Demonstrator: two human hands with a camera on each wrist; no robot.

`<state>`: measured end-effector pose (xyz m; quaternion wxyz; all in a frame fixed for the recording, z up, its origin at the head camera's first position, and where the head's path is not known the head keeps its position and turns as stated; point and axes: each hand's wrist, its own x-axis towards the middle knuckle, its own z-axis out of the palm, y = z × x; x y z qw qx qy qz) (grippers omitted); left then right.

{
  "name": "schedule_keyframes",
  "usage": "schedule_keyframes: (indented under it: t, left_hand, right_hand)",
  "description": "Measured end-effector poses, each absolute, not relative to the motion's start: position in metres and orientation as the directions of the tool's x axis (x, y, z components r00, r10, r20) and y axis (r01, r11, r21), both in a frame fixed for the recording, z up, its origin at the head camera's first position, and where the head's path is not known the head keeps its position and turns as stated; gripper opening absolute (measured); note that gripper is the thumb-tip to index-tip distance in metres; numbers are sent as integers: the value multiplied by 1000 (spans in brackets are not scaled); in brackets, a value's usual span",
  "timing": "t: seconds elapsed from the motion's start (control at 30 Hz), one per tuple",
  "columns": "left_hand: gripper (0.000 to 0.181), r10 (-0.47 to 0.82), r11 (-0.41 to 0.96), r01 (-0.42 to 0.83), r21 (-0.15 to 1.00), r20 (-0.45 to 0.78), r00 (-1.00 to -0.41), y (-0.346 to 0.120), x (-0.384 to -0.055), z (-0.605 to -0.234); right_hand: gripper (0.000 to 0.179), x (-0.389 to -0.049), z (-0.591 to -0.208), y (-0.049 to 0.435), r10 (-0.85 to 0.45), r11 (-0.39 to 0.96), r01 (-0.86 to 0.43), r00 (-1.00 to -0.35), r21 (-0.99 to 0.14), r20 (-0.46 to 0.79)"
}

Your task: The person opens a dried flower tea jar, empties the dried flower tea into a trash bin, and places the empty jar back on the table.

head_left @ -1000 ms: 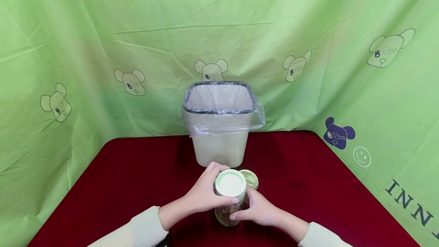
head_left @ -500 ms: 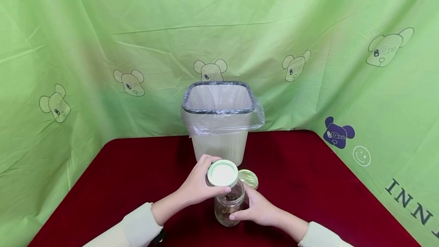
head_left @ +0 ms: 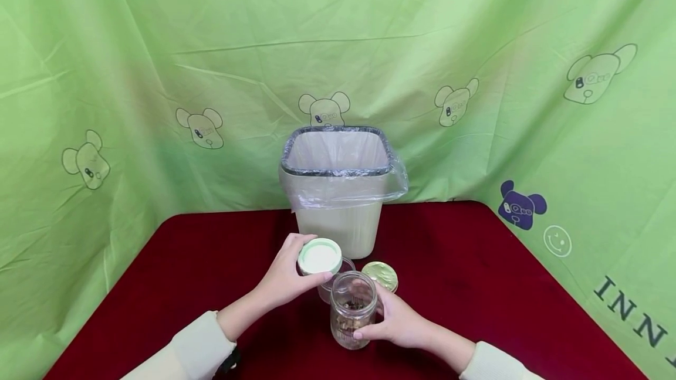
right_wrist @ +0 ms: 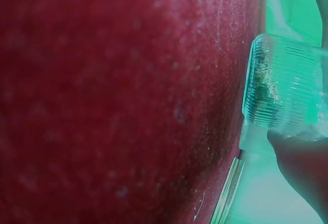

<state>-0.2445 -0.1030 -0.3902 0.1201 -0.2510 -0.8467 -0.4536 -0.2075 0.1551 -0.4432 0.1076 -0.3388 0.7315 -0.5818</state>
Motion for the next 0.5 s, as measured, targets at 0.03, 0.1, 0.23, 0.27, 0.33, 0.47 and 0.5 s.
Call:
schedule_keyframes:
  t: [0.03,0.1,0.23,0.27,0.33,0.47,0.5]
  left_hand:
    - [70,307,472,525,708,426,-851,-105,-246,-391]
    - [71,288,495,504,708,414,-864,-110,-249,-393]
    - [73,259,538,458,708,378,-889,-118,-255,-399]
    - [73,254,545,447,709,369,-894,-120,-256,-400]
    - [74,243,558,428,711,354,-903,-123,-258,-402]
    - [77,224,578,402,710,335,-915,-129,-262,-406]
    - [78,221,585,396,708,330,-918,-130,-263,-408]
  right_hand:
    - [79,-207,-443,155,-618,99,-369,-751,-924,233]
    - [81,-207,-443,155,-610,111,-362,-760,-926,224]
    - [83,-206,-442,156,-599,131,-346,-775,-929,204]
    - [83,-206,-443,156,-599,130,-347,-774,-929,205]
    - [83,-206,-443,156,-602,129,-353,-771,-927,210]
    - [81,-206,-444,156,-604,127,-355,-769,-926,212]
    - [81,-206,-444,156,-603,128,-354,-769,-927,211]
